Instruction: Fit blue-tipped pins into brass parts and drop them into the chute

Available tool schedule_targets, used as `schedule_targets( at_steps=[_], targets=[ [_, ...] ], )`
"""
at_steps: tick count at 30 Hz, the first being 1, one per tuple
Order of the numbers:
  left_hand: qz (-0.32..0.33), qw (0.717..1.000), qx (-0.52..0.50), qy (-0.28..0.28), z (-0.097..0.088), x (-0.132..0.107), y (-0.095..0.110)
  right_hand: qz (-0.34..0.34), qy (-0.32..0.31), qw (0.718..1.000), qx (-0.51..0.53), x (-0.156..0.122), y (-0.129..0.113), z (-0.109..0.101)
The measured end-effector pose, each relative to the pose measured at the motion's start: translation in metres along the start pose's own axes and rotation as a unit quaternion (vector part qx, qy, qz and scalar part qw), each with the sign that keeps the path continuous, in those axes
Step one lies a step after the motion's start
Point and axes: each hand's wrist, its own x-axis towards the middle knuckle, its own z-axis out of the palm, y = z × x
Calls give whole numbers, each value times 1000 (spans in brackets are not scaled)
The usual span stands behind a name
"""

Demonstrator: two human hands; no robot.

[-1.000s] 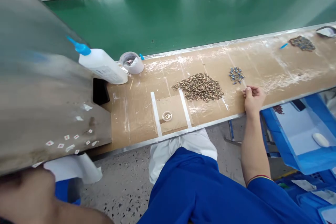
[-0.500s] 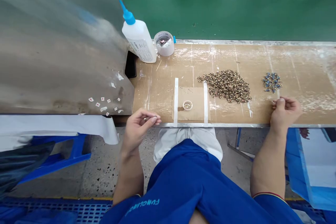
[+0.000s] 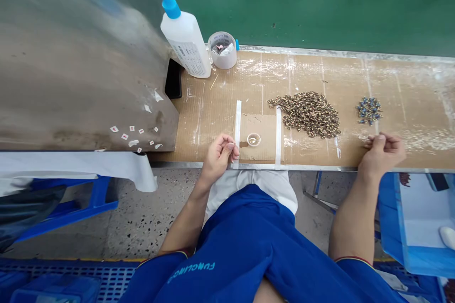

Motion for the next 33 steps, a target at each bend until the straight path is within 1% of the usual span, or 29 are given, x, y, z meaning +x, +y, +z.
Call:
schedule_targets(
  at_steps=[1, 2, 3, 4, 6, 7, 8, 10, 11, 13, 14, 18, 21, 23, 27, 31, 33],
  targets=[
    [-4, 1000, 5, -15, 3, -1, 0, -19, -18, 1000, 10, -12, 0, -1],
    [-10, 999, 8, -32, 5, -2, -1, -41, -49, 998, 17, -26, -1, -1],
    [-15, 999, 12, -50, 7, -3, -1, -68, -86, 994, 21, -43, -3, -1],
    [-20, 997, 16, -67, 9, -4, -1, -92, -139, 986, 25, -61, -5, 0],
    [-20, 995, 28, -98, 12, -5, -2, -117, -273, 954, 41, -99, -11, 7],
    [-13, 993, 37, -109, 13, -5, -2, -117, -340, 932, 53, -116, -15, 12],
    [0, 992, 49, -118, 13, -5, -2, -111, -394, 910, 64, -130, -18, 18],
    [41, 988, 78, -125, 15, -4, -2, -104, -466, 875, 84, -152, -24, 31],
    [63, 986, 92, -123, 15, -3, -2, -104, -484, 864, 85, -159, -26, 37],
    [87, 984, 112, -109, 16, -2, -3, -107, -504, 853, 79, -166, -30, 47],
    [86, 985, 114, -99, 16, -2, -4, -110, -510, 850, 74, -167, -32, 51],
    [31, 994, 73, -70, 16, -2, -9, -127, -535, 833, 62, -165, -40, 60],
    [-15, 997, 36, -68, 15, -4, -13, -157, -543, 823, 57, -165, -45, 64],
    [-28, 997, 23, -68, 15, -4, -15, -184, -551, 811, 68, -164, -47, 67],
    [-29, 996, 26, -83, 14, -3, -17, -230, -558, 792, 92, -165, -50, 71],
    [-28, 992, 35, -115, 11, -2, -16, -279, -570, 769, 73, -167, -53, 75],
    [-26, 991, 33, -123, 10, -1, -15, -320, -551, 768, 58, -168, -54, 78]
  ],
)
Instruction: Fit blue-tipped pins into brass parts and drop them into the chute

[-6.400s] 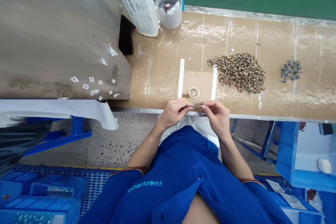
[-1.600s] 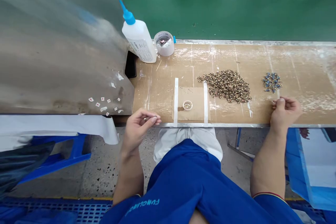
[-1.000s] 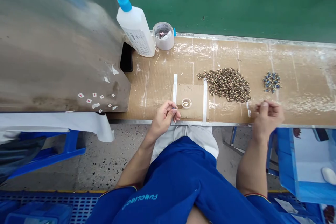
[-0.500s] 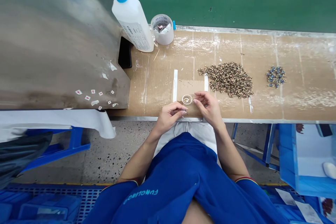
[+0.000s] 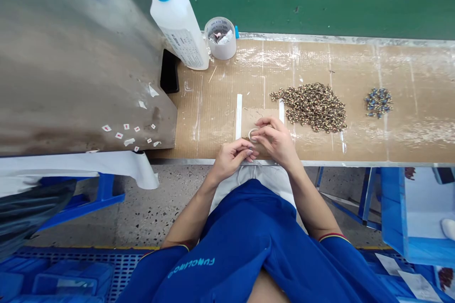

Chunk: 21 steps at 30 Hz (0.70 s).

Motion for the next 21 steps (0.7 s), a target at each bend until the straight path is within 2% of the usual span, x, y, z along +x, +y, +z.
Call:
schedule_targets(
  at_steps=[4, 7, 11, 14, 17, 21],
  targets=[
    [5, 1000, -6, 0, 1, 0, 0, -41, 25, 994, -103, 4, -3, -6],
    [11, 1000, -7, 1, 2, 0, 0, -52, -2, 989, -140, 3, -5, -13],
    [11, 1000, -1, -6, 1, 0, 0, -67, -39, 991, -111, 4, -4, -10],
    [11, 1000, 9, -4, 1, -1, 0, -70, -15, 992, -105, 8, -2, -6],
    [13, 1000, 14, 3, 2, -2, 1, -56, 1, 989, -133, 9, -3, -11],
    [21, 1000, 21, 8, 3, -2, 2, -45, -46, 991, -117, 6, -8, -18]
  ],
)
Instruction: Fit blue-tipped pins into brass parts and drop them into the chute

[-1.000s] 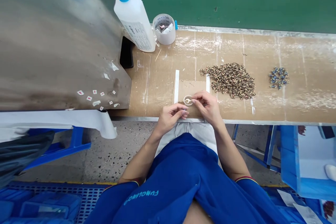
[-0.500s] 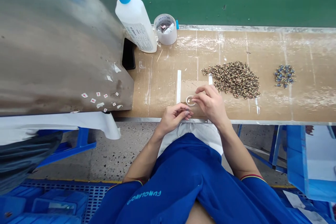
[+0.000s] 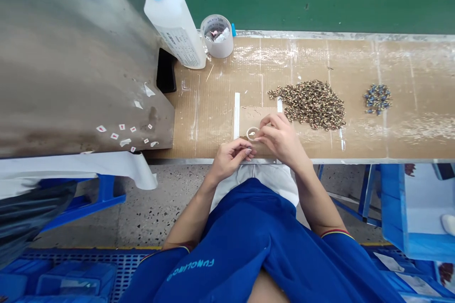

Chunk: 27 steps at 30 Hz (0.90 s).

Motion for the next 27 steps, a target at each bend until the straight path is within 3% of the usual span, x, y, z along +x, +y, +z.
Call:
schedule_targets(
  at_steps=[3, 10, 19, 23, 27],
  targets=[
    [3, 1000, 12, 1, 1, 1, 0, 18, 5, 999, 48, -3, -2, 1],
    [15, 998, 59, 6, 4, 0, -3, 141, 148, 958, 201, -25, -8, 1],
    [65, 984, 165, 9, 5, 1, -3, 185, 170, 915, 317, -40, -13, 16],
    [120, 969, 216, 24, 8, 1, -4, 211, 205, 894, 337, -42, -13, 29],
    [188, 945, 263, 41, 11, 2, -6, 220, 207, 898, 320, -44, -13, 37]
  ],
)
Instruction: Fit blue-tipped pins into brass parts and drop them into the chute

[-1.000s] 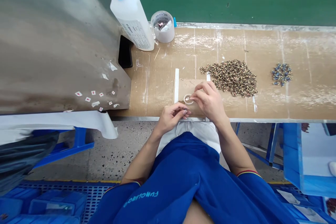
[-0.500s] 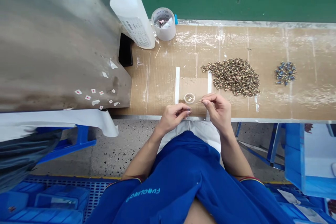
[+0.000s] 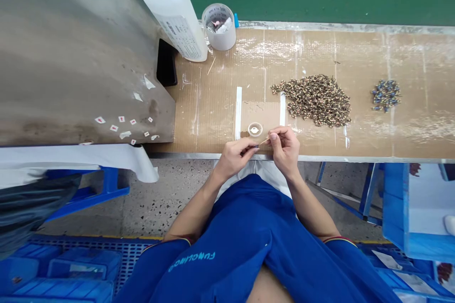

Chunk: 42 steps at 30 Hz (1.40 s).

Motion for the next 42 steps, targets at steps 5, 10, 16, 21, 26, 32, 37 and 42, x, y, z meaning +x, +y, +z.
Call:
schedule_targets(
  at_steps=[5, 10, 16, 21, 26, 32, 37, 42],
  targets=[
    [28, 999, 19, 17, 2, 0, -1, -1, -1, 1000, -11, -1, 2, 0],
    [25, 999, 20, 17, 2, 0, -1, -10, -3, 1000, -24, -2, 3, 0],
    [17, 1000, 16, 11, 1, 0, 1, -28, 10, 999, -24, -3, 5, 0],
    [-4, 1000, 10, -1, 1, 0, 0, -33, 1, 999, -38, -3, 6, 0],
    [2, 1000, 6, 2, 2, -1, 0, -38, 1, 998, -46, -4, 7, -1],
    [14, 1000, 7, 9, 2, 1, 1, -39, 1, 997, -69, -6, 10, -2],
    [13, 1000, 7, 3, 2, 0, 1, -73, 2, 996, -61, -7, 9, -1],
    [-3, 1000, 3, -6, 1, -1, -1, -143, 0, 986, -91, -6, 3, -1]
  ],
)
